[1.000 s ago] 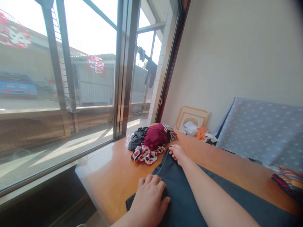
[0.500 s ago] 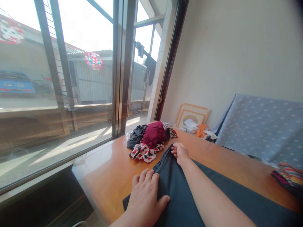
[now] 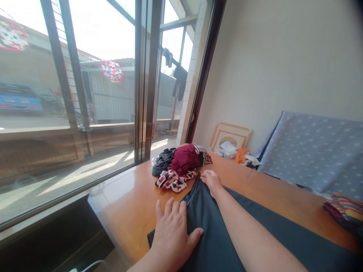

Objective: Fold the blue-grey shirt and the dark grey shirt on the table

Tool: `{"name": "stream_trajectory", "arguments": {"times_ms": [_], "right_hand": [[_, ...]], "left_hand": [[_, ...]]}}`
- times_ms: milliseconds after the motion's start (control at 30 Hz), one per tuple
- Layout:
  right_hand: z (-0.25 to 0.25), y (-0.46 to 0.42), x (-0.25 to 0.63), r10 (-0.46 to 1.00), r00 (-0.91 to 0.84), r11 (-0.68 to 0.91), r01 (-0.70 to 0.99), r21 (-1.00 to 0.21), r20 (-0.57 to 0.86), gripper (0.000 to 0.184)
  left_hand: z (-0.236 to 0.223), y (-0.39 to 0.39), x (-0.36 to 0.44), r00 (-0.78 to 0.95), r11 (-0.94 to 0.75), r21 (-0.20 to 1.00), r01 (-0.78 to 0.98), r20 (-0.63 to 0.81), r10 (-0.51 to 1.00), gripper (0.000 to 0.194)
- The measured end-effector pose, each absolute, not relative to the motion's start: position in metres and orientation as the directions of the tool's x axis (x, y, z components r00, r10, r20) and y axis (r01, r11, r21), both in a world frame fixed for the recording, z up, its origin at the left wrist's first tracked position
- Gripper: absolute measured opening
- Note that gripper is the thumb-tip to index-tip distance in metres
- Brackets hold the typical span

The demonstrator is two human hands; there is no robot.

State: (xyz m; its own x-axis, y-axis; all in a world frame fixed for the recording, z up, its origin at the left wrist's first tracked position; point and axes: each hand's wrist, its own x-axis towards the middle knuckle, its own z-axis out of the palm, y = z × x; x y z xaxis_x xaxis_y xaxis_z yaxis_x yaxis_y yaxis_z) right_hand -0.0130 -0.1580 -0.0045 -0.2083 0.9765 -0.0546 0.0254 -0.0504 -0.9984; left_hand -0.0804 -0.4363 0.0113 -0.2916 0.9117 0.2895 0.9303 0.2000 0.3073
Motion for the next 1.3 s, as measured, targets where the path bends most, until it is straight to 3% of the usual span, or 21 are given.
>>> {"name": "stream_trajectory", "arguments": {"times_ms": [300,467,600,1033,1200,1300], "right_hand": [[0.02,-0.186,0.041,0.986,-0.152,0.099,0.183,-0.978,0.071,0.027],[0.024,-0.224,0.09,0.961,-0.211,0.251,0.381,-0.89,0.181,0.024],[0.026,-0.258,0.131,0.94,-0.27,0.32,0.497,-0.807,0.207,0.026],[0.005,-0.386,0.297,0.952,-0.256,0.305,0.763,-0.57,0.167,0.06],[-0.011,-0.443,0.317,0.96,-0.253,0.28,0.839,-0.466,0.121,0.069],[-0.008,-0.459,0.317,0.958,-0.261,0.285,0.834,-0.472,0.116,0.068]], "left_hand": [[0.022,-0.442,-0.079,-0.272,0.178,0.309,0.934,0.296,0.916,0.077],[0.028,-0.449,-0.076,-0.149,0.054,0.27,0.961,0.344,0.927,0.058],[0.026,-0.45,-0.075,-0.139,0.058,0.232,0.971,0.351,0.926,0.048],[0.033,-0.456,-0.069,-0.14,0.092,0.176,0.98,0.285,0.948,0.048],[0.027,-0.463,-0.048,-0.058,0.017,0.15,0.989,0.273,0.96,0.056],[0.017,-0.467,-0.042,-0.024,-0.003,0.128,0.992,0.207,0.978,0.061]]}}
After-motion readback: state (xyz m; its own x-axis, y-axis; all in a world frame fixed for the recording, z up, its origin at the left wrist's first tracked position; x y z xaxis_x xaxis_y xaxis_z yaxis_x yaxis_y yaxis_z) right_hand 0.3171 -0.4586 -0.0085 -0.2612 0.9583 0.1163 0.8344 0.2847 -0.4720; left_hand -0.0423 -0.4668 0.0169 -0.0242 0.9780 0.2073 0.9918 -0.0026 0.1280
